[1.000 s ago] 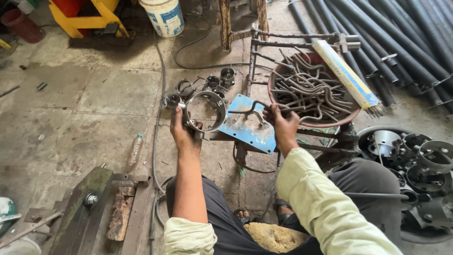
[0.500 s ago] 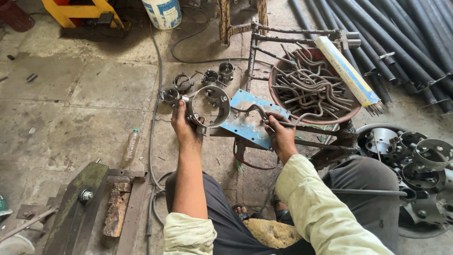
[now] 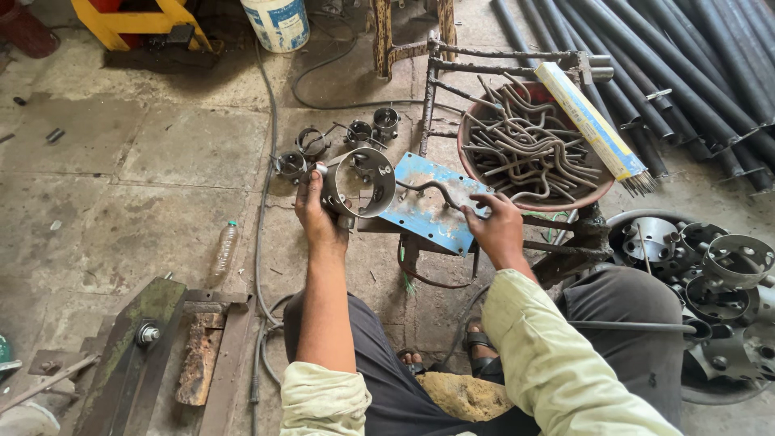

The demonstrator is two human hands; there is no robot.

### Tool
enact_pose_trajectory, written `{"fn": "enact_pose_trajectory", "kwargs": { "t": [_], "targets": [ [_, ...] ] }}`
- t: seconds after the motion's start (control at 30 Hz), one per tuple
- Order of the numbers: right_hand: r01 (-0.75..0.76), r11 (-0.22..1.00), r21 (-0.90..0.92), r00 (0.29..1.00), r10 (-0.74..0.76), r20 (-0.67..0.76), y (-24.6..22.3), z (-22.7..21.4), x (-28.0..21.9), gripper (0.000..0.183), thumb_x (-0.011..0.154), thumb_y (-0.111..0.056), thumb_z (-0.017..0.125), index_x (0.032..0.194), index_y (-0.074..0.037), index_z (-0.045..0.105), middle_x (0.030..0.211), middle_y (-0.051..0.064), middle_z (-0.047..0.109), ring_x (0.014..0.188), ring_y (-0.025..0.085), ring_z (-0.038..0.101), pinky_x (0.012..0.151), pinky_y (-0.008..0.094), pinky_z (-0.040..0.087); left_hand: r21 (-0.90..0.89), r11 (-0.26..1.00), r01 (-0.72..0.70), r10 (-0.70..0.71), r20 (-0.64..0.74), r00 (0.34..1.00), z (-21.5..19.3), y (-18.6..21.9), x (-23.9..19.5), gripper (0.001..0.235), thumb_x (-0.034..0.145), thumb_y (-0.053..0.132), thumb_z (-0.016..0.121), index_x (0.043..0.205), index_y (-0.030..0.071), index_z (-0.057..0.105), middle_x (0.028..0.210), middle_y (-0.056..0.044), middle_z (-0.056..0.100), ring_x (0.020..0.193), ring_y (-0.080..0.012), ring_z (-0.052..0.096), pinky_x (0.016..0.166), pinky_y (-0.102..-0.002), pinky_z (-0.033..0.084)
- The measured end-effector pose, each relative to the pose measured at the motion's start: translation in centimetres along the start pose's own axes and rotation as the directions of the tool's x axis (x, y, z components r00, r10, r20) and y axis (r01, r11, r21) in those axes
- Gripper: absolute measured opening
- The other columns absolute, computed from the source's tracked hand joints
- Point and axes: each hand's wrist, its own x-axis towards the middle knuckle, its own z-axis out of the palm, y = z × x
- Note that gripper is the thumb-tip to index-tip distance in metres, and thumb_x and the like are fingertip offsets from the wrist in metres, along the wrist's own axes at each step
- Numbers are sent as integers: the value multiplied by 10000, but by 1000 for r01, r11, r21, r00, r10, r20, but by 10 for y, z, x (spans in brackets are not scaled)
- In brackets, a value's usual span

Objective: The person places a circular metal component onto a jig, uses a handheld electrode holder to perform spot welds to secure the part, and then removes the welded piece to repeat the process with another component.

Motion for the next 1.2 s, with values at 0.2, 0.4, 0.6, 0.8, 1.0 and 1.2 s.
{"fn": "enact_pose_trajectory", "kwargs": {
  "t": [0.2,0.4,0.6,0.8,1.0,1.2],
  "targets": [
    [360,904,-230,925,-378,-38,-20,21,25,410,881,-325,780,1231,-111,770,1210,112,714,1111,291,602,920,396,528,-26,1000,-7,7,17,1000,-2,-4,2,253,974,228,695,1171,73,661,984,-33,688,660,-105,638,461,-245,511],
    [299,933,-203,947,-263,185,-19,41,45,260,914,-297,720,1142,-202,802,1113,-25,772,1168,248,543,964,468,395,-69,998,11,-8,48,999,0,-10,2,260,966,201,682,1180,54,667,1090,-55,712,943,-158,732,772,-284,655],
    [311,939,-149,936,-275,221,-20,32,53,231,930,-290,717,1106,-178,816,1060,21,776,1098,271,571,942,506,375,0,1000,12,-12,75,997,-3,-18,5,228,971,199,690,1144,50,694,1081,-74,721,950,-189,722,791,-322,635],
    [373,917,-144,916,-339,216,-16,36,51,238,1006,-258,646,1139,-135,800,1039,30,763,1067,271,611,947,429,460,-34,999,20,-16,96,995,-3,-28,7,225,998,199,692,1162,46,696,1073,-68,720,921,-181,705,737,-314,607],
    [399,907,-132,884,-343,318,-28,8,56,341,912,-275,685,1219,-143,753,1170,81,724,1011,345,594,817,455,483,96,989,112,-116,39,992,20,-31,-5,260,944,268,674,1140,96,679,1023,-67,733,871,-185,740,714,-323,665],
    [-278,789,548,903,21,429,-30,-33,41,449,1060,-376,530,1433,-157,647,1246,99,731,1080,170,642,872,318,553,0,975,221,-218,144,965,34,-59,-8,301,943,325,708,1145,108,655,957,-37,708,748,-148,698,537,-287,588]
  ]
}}
